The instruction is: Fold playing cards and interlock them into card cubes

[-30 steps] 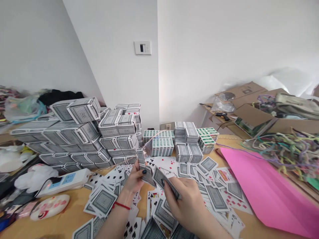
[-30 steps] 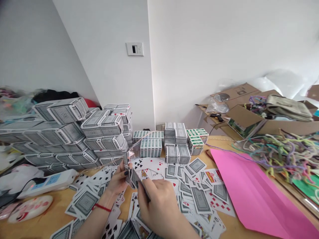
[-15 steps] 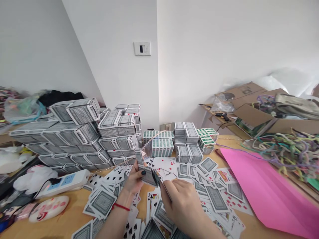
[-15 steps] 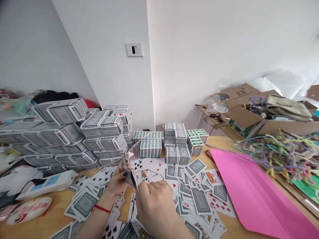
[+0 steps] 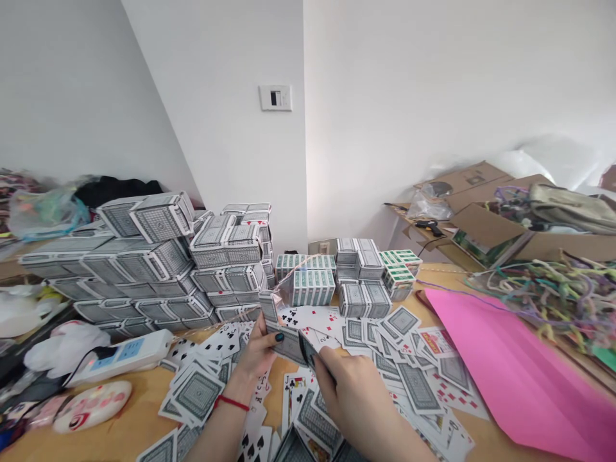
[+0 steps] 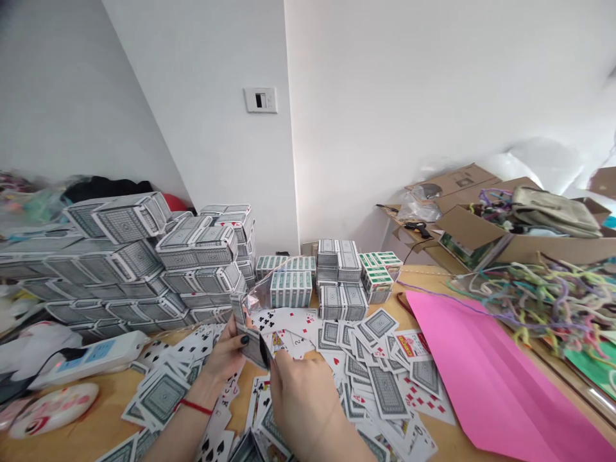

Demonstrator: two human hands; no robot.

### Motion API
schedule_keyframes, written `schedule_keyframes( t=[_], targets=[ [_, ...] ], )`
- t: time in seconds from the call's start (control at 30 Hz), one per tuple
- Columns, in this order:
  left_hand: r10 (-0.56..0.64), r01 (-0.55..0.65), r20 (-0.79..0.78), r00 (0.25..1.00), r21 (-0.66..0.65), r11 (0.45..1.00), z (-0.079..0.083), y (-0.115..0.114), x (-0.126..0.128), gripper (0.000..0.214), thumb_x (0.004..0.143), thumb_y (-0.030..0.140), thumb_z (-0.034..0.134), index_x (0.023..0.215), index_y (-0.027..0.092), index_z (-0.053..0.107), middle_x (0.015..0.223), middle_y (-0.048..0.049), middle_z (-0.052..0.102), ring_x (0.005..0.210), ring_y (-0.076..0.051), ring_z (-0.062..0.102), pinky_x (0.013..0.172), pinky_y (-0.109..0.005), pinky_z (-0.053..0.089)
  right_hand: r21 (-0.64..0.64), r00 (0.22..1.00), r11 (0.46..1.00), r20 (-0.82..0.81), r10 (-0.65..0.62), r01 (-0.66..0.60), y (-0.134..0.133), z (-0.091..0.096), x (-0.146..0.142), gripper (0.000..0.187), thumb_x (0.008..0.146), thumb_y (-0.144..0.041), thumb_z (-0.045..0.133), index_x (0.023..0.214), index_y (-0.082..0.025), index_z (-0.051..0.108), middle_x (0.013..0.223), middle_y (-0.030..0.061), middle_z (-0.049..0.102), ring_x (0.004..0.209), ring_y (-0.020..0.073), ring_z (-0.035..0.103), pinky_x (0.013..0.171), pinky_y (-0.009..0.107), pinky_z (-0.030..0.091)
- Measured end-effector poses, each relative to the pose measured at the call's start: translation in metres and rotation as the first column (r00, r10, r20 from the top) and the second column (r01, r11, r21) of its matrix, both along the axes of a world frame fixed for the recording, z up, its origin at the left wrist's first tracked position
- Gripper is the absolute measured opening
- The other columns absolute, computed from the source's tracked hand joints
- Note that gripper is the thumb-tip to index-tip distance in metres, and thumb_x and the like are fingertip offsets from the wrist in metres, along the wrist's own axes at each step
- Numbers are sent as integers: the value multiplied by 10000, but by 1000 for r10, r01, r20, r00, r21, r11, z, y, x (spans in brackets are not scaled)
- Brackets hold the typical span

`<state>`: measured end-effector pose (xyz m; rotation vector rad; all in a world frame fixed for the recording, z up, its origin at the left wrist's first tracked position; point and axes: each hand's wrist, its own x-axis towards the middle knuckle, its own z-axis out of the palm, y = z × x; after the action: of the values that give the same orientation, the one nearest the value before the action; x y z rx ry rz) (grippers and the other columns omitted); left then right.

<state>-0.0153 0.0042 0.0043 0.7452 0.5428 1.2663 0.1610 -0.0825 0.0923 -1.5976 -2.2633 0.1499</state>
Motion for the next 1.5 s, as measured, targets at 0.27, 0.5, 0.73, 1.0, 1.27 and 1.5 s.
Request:
schedule_keyframes(
  t=[0.27,0.5,0.73,1.0,1.27,1.5],
  targets=[
    [-20,21,-49,999,19,1000,3,-1,2,459,547,75,724,948,224,559,669,46,636,567,-104,578,559,-188,430,-87,999,996,19,-28,29,1,5,5,231,843,-169,413,653,-173,544,541,37,619,475,141,557,454,238,214],
    [-28,31,-116,993,28,999,12,-5,8,466,533,80,734,948,203,563,625,36,635,602,-141,605,612,-223,457,-144,997,987,-14,-71,68,3,3,5,224,832,-145,420,665,-165,569,579,62,642,504,158,587,465,242,233],
    [-40,46,-138,990,41,998,10,-5,9,416,550,75,723,921,190,574,668,17,661,566,-137,605,599,-233,468,-219,986,962,59,-155,164,-2,6,-5,170,781,-63,449,709,-133,586,619,119,666,571,214,631,467,262,222],
    [-137,140,-150,979,11,990,15,-7,8,610,544,88,742,1099,217,527,832,-19,685,710,-180,644,637,-241,487,-238,993,971,-108,-55,28,6,9,6,228,811,-117,418,644,-158,567,587,58,636,517,145,563,478,224,264],
    [-147,151,-155,977,16,988,13,-7,9,694,578,82,731,1200,244,469,797,-6,680,615,-147,629,633,-237,478,-289,963,957,-265,-44,-35,15,2,7,305,873,-180,344,636,-173,535,515,-9,540,460,104,476,459,192,269],
    [-110,115,-181,977,18,993,11,-7,10,651,604,94,727,1191,224,479,842,-36,692,659,-168,637,612,-237,471,-317,940,946,-338,-46,-68,21,-3,10,452,928,-396,242,614,-184,487,432,-44,427,352,92,415,410,197,236]
  ],
)
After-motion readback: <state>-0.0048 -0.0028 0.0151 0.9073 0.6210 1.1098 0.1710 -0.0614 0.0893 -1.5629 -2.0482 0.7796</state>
